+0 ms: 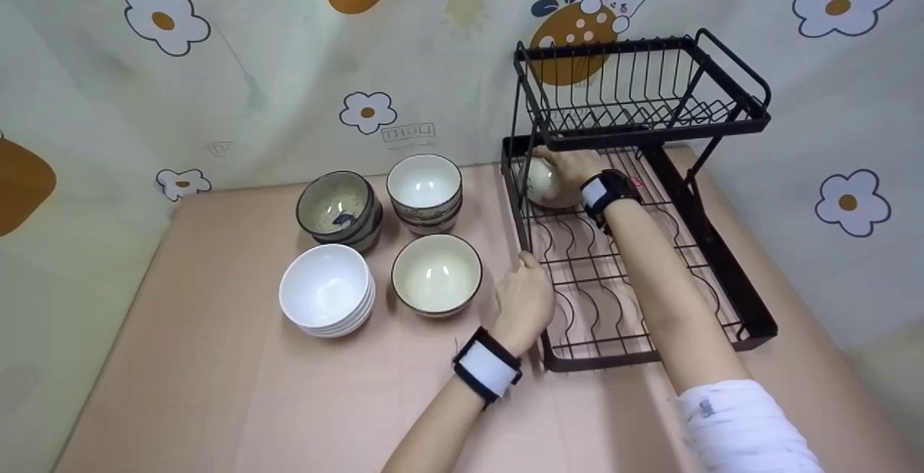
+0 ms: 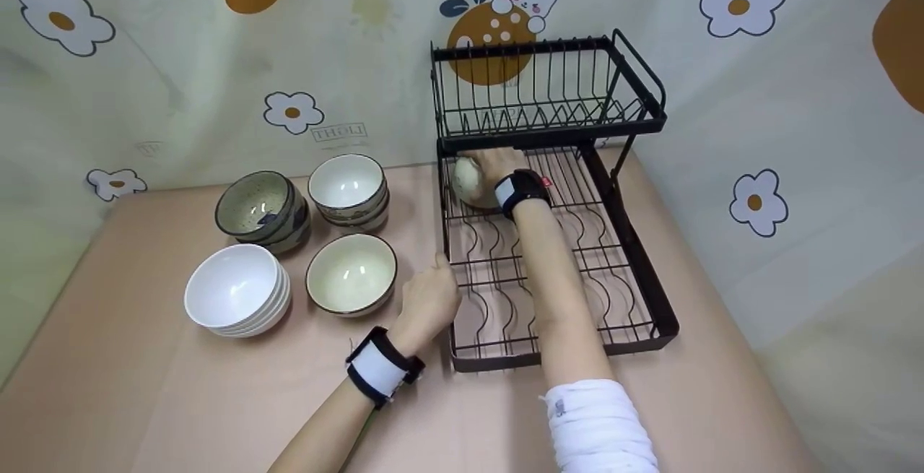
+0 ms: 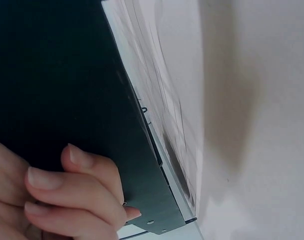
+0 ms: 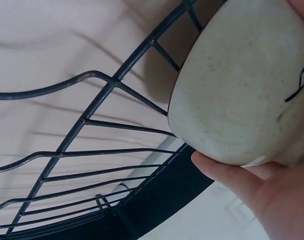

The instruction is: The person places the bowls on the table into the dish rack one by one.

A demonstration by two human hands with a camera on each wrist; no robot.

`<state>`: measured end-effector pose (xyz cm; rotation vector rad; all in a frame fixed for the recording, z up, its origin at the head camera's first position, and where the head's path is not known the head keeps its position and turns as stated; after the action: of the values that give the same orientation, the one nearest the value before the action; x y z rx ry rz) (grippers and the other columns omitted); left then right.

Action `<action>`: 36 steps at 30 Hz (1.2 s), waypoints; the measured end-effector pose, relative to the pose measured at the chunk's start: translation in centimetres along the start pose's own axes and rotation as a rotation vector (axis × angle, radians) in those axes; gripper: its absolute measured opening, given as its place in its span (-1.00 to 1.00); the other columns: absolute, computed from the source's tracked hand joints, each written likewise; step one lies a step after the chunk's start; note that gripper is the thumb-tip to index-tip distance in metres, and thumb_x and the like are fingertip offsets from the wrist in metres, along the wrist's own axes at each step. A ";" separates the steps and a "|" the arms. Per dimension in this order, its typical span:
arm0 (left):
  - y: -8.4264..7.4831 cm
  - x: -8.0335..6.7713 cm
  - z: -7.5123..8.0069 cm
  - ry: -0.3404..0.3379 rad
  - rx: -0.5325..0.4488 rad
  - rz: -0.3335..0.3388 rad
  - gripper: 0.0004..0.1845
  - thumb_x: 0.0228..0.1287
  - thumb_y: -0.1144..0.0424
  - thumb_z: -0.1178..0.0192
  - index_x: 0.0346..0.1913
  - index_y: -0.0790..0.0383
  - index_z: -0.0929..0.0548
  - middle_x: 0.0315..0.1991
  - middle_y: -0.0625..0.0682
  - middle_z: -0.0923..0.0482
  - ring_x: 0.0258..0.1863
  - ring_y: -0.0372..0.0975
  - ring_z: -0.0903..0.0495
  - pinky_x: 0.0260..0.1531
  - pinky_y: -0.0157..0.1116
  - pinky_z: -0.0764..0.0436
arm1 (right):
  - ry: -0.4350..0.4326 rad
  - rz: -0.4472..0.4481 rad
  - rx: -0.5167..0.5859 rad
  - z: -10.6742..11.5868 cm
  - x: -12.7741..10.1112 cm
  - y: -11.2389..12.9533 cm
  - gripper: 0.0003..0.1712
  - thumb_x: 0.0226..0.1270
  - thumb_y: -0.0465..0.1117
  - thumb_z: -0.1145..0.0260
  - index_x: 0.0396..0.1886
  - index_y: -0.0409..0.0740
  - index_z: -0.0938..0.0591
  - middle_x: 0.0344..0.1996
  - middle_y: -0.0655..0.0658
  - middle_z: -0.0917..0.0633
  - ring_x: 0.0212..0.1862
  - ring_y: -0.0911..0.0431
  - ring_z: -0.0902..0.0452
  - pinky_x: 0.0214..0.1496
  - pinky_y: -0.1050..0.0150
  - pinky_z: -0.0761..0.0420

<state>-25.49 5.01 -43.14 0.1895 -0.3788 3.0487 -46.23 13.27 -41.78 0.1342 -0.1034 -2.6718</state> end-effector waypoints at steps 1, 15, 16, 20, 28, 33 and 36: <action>-0.1 0.0 0.0 -0.003 0.000 -0.001 -0.52 0.37 0.35 -0.15 0.25 0.59 -0.47 -0.55 0.02 -0.61 -0.64 -0.20 -0.58 -0.72 -0.32 -0.52 | 0.005 0.001 0.004 0.0 0.0 0.0 0.01 0.09 0.06 -0.58 0.53 0.11 -0.32 0.14 -0.37 -0.63 -0.02 -0.29 -0.65 -0.08 -0.17 -0.70; -0.5 0.0 0.2 -0.039 0.030 -0.018 -0.53 0.37 0.31 -0.18 0.22 0.58 -0.50 -0.48 0.05 -0.67 -0.65 -0.20 -0.60 -0.72 -0.33 -0.53 | 0.025 0.019 0.060 0.2 0.2 -0.5 -0.02 0.05 0.01 -0.61 0.46 0.09 -0.33 0.02 -0.39 -0.67 -0.07 -0.34 -0.64 -0.07 -0.21 -0.68; -0.5 -0.1 0.2 -0.038 0.031 -0.018 -0.53 0.37 0.31 -0.17 0.22 0.58 -0.50 -0.48 0.05 -0.67 -0.65 -0.20 -0.60 -0.72 -0.33 -0.53 | 0.049 0.006 0.070 0.1 0.1 -0.5 0.01 0.06 0.02 -0.60 0.49 0.10 -0.29 0.04 -0.40 -0.66 -0.06 -0.35 -0.64 -0.06 -0.22 -0.68; -0.4 -0.1 0.0 -0.023 0.030 -0.013 -0.55 0.40 0.31 -0.15 0.23 0.57 -0.50 -0.48 0.05 -0.67 -0.63 -0.19 -0.61 -0.70 -0.32 -0.55 | 0.135 -0.047 0.107 -0.3 -0.1 -0.5 0.13 0.10 0.05 -0.56 0.61 0.19 -0.14 0.16 -0.44 -0.60 0.00 -0.34 -0.62 -0.01 -0.22 -0.65; -0.1 -0.2 0.2 -0.056 0.015 -0.027 -0.55 0.37 0.35 -0.16 0.21 0.61 -0.50 -0.58 0.03 -0.60 -0.68 -0.21 -0.55 -0.75 -0.34 -0.47 | 0.055 0.013 0.224 0.3 -0.9 1.1 0.07 0.33 0.06 -0.43 0.64 -0.13 -0.06 0.35 -0.46 -0.47 0.05 -0.32 -0.63 0.17 -0.21 -0.59; 0.1 -0.2 0.2 -0.052 -0.010 -0.014 -0.55 0.36 0.36 -0.16 0.21 0.61 -0.49 -0.53 0.06 -0.64 -0.62 -0.15 -0.60 -0.68 -0.28 -0.56 | -0.075 0.006 0.147 1.9 -2.2 2.6 -0.10 0.41 0.02 -0.38 0.58 -0.21 -0.21 0.43 -0.48 -0.34 0.33 -0.43 -0.39 0.34 -0.29 -0.42; 0.0 -0.1 0.2 -0.043 -0.011 -0.021 -0.54 0.37 0.35 -0.16 0.22 0.61 -0.48 -0.55 0.04 -0.61 -0.64 -0.18 -0.56 -0.68 -0.31 -0.54 | -0.083 -0.022 0.103 2.5 -3.2 3.2 -0.12 0.45 0.05 -0.32 0.59 -0.20 -0.21 0.48 -0.45 -0.28 0.40 -0.43 -0.28 0.42 -0.31 -0.31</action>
<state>-25.37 4.97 -42.96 0.2569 -0.3934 3.0253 -42.25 11.95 -38.72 0.0567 -0.2675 -2.6951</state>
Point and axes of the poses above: each hand's wrist, its own x-axis towards the middle knuckle, its own z-axis out of the back of the hand, y = z × x, the point moved 9 cm from there along x, towards the middle knuckle
